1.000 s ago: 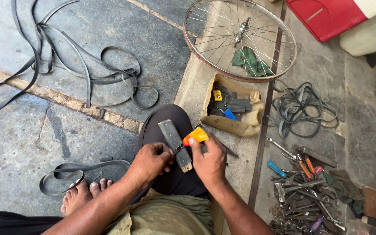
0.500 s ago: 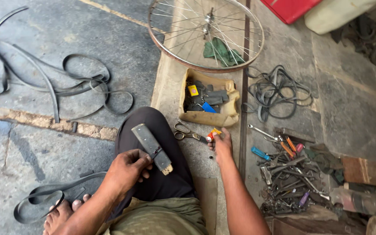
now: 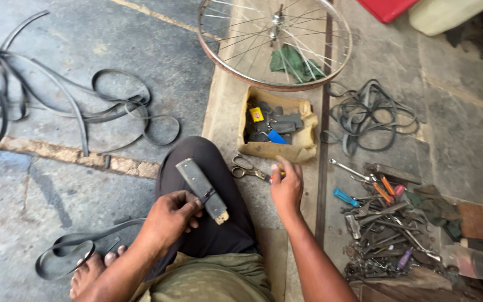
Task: The person sits on the ground repairing a bicycle inner tube. They hold a section of the tube, rub it with a rasp-like abrasive block, apply glue from a tube onto the rubbed area, and hold the tube section while the adhesive sets.
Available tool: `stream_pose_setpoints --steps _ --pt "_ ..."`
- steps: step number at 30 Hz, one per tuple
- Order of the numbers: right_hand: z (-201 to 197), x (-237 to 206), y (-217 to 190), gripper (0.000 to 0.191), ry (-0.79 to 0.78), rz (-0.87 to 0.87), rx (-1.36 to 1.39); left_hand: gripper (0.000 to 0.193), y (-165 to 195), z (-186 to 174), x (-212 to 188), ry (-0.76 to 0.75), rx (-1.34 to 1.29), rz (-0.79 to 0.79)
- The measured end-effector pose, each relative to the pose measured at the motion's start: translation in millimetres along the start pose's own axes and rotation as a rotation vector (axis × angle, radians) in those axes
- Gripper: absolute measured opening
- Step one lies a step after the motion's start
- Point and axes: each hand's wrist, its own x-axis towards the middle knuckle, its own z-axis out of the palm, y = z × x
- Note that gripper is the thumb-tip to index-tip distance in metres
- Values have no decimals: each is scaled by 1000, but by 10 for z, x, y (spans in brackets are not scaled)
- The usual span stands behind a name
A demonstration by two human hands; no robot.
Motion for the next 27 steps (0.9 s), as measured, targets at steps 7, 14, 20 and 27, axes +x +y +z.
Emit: stream_pose_setpoints --steps 7,14,20,27 --pt "-337 -542 -733 45 -288 -789 148 22 66 33 -30 19 88 32" --pt "-288 -572 -759 60 -277 -931 -10 23 114 49 -47 20 62 -5" --pt "-247 -593 -723 62 -250 -959 -5 23 131 59 -56 11 38 -2" --pt "-233 -583 -734 63 -219 -979 -14 23 140 60 -64 22 55 -11"
